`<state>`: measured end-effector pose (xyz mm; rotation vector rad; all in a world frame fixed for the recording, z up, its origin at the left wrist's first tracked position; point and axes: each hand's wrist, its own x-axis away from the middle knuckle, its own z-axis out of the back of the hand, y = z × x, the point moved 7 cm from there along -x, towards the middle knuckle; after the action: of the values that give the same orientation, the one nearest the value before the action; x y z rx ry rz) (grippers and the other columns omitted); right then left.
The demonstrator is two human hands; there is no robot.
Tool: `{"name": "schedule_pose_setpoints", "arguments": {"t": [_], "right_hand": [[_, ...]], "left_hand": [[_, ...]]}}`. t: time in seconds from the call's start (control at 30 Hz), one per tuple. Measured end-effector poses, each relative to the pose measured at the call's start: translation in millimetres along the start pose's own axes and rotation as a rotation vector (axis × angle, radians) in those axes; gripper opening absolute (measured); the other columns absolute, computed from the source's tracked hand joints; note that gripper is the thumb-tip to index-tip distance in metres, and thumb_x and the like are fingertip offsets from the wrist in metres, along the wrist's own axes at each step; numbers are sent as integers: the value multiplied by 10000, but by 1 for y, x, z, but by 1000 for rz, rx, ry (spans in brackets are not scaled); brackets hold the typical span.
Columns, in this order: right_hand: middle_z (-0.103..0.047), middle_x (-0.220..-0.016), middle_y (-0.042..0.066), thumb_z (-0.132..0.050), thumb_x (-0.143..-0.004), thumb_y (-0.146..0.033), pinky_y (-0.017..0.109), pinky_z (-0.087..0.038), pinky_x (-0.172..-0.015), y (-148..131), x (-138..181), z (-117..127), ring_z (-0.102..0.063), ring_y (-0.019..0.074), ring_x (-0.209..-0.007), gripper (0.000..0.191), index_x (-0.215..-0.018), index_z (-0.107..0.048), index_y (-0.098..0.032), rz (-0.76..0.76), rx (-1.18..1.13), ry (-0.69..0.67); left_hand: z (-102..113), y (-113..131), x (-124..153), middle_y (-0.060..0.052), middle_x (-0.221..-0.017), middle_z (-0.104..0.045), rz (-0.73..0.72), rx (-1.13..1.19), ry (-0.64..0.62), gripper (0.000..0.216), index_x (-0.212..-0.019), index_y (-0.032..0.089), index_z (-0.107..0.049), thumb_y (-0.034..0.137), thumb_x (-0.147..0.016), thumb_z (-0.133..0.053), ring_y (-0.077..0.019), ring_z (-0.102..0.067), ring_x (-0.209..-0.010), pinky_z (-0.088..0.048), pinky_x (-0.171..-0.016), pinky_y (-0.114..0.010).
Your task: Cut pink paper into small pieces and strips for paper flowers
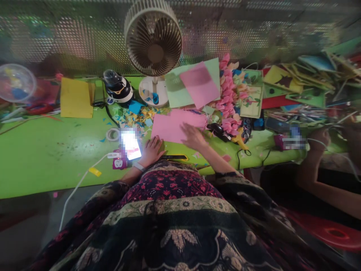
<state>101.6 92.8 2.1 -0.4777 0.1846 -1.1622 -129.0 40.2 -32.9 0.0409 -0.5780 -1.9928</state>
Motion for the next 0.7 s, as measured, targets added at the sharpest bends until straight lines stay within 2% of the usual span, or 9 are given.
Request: {"name": "schedule_pose_setpoints", "arguments": {"t": [0.1, 0.2, 0.33, 0.47, 0.53, 0.6, 0.7], "right_hand": [[-540, -1559, 204, -748, -823, -272, 512, -442, -1169, -26, 13, -35, -463, 361, -1456, 775, -1545, -498, -145, 68, 130, -157], [-528, -1572, 215, -643, -866, -119, 467, -434, -1192, -26, 13, -48, -466, 328, -1465, 693, -1544, -497, -96, 62, 227, -225], [-601, -1507, 177, -471, -957, -53, 404, -490, -1121, -15, 2, -46, -557, 279, -1372, 521, -1457, -594, -133, 29, 274, -196], [-691, -1368, 180, -458, -973, -77, 378, -523, -1025, -6, 0, -41, -640, 276, -1231, 414, -1325, -672, -119, 21, 272, -153], [-733, -1265, 178, -474, -962, -96, 376, -538, -969, -4, 4, -39, -674, 276, -1133, 394, -1297, -682, -111, 29, 264, -124], [-760, -1177, 162, -486, -953, -115, 380, -547, -936, -4, 12, -37, -689, 274, -1062, 377, -1261, -701, -126, 55, 244, -90], [-772, -1129, 144, -500, -946, -142, 391, -542, -944, -2, 31, -37, -694, 270, -1033, 353, -1214, -730, -148, 51, 197, -41]], "left_hand": [[3, 1, 2, -129, -1680, -423, 5, -9, 7, 656, -1625, 255, -443, 482, -1016, -527, -361, -428, -1526, -302, -1264, -543], [6, 4, 5, -129, -1632, -494, -7, -13, -10, 649, -1621, 266, -449, 482, -1014, -522, -362, -494, -1461, -345, -1231, -528], [17, 8, 2, -151, -1556, -565, -4, -1, -10, 622, -1595, 228, -489, 470, -1022, -507, -368, -532, -1402, -361, -1216, -515], [33, 1, -18, -141, -1578, -539, 14, 19, 37, 631, -1577, 209, -512, 385, -976, -592, -368, -478, -1459, -327, -1253, -515], [36, -3, -29, -111, -1583, -549, -36, 36, 22, 603, -1546, 230, -558, 277, -946, -604, -336, -475, -1479, -310, -1276, -506], [34, -9, -37, -73, -1512, -630, -78, 55, -9, 536, -1446, 255, -662, 161, -930, -549, -286, -534, -1445, -327, -1281, -492], [26, -19, -36, -29, -1399, -718, -125, 101, -35, 541, -1320, 267, -753, 64, -892, -494, -224, -625, -1361, -401, -1257, -444]]}}
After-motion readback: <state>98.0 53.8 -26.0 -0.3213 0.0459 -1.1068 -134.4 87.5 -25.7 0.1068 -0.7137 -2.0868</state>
